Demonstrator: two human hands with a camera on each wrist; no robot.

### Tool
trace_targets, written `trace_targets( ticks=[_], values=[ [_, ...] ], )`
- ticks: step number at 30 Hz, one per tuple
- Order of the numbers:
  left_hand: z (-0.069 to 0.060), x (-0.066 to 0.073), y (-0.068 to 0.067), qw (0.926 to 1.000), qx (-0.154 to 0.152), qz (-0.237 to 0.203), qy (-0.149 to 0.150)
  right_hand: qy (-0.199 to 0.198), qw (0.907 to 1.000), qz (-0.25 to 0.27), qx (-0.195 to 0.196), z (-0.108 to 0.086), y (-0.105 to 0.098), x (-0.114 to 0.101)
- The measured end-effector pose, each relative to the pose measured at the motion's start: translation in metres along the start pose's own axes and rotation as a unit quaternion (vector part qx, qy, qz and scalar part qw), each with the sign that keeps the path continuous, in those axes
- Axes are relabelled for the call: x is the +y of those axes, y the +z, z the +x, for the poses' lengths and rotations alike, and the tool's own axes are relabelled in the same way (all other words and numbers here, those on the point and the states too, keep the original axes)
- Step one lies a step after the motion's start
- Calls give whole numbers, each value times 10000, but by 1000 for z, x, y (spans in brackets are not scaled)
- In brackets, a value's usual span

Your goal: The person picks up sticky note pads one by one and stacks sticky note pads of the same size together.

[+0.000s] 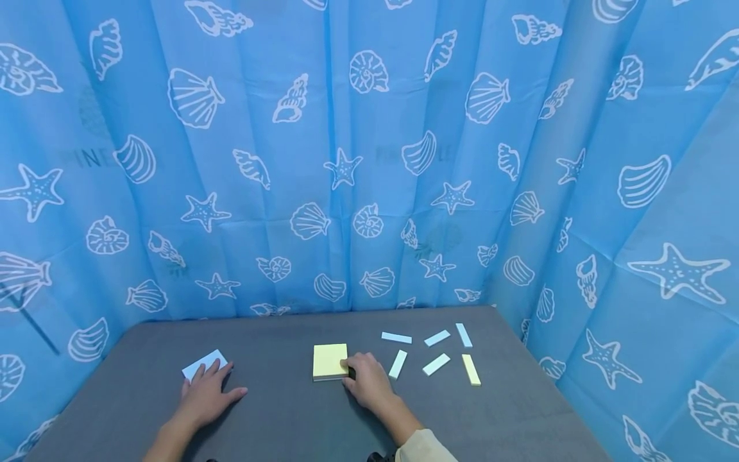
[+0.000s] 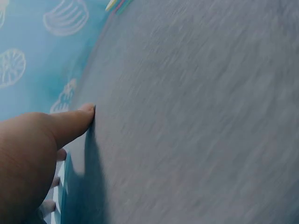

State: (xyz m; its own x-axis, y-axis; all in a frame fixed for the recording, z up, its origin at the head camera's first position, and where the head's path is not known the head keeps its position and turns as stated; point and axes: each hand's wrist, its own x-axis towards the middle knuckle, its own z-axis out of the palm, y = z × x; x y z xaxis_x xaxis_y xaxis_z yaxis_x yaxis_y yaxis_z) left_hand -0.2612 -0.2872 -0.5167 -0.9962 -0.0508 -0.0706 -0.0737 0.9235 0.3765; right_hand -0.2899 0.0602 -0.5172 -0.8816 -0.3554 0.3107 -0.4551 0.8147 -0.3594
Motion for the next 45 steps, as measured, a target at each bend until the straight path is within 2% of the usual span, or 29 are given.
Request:
trace_targets(
  ticks=[5, 11, 16, 19, 22, 26, 30, 34, 37, 41, 45],
  values=[
    [-3, 15, 7, 9999, 42, 54, 85, -9, 10000, -7, 45, -1, 1, 2],
    [-7, 34, 17, 9999, 38, 121, 44, -6, 10000, 32, 20, -1, 3, 3],
    [-13, 51, 18, 9998, -145, 87, -46, 15, 10000, 67, 10, -1, 2, 1],
    [-14, 56, 16, 9997, -175, 126, -60, -1, 10000, 51, 24, -1, 1, 1],
    [-12, 52, 16, 9998, 52, 183, -21, 13, 10000, 44, 13, -1, 1, 1],
    [-7, 36, 15, 9981, 552, 180, 198, 72, 10000, 46, -41, -1, 1, 1],
    [-3, 23, 12, 9954, 826, 259, 407, 55, 10000, 44, -55, -1, 0, 0],
    [1, 13, 10, 9940, 889, 473, 421, 14, 9999, 50, -89, -2, -1, -1],
    [3, 10, 8, 9941, 823, 536, 457, 15, 9999, 55, -126, -2, -1, -1],
    [7, 11, 3, 9924, 764, 707, 658, 21, 9999, 34, -103, -1, 0, 0],
    [8, 14, -1, 9873, 843, 1037, 860, -45, 10000, 11, -37, -2, -1, 1]
  ],
)
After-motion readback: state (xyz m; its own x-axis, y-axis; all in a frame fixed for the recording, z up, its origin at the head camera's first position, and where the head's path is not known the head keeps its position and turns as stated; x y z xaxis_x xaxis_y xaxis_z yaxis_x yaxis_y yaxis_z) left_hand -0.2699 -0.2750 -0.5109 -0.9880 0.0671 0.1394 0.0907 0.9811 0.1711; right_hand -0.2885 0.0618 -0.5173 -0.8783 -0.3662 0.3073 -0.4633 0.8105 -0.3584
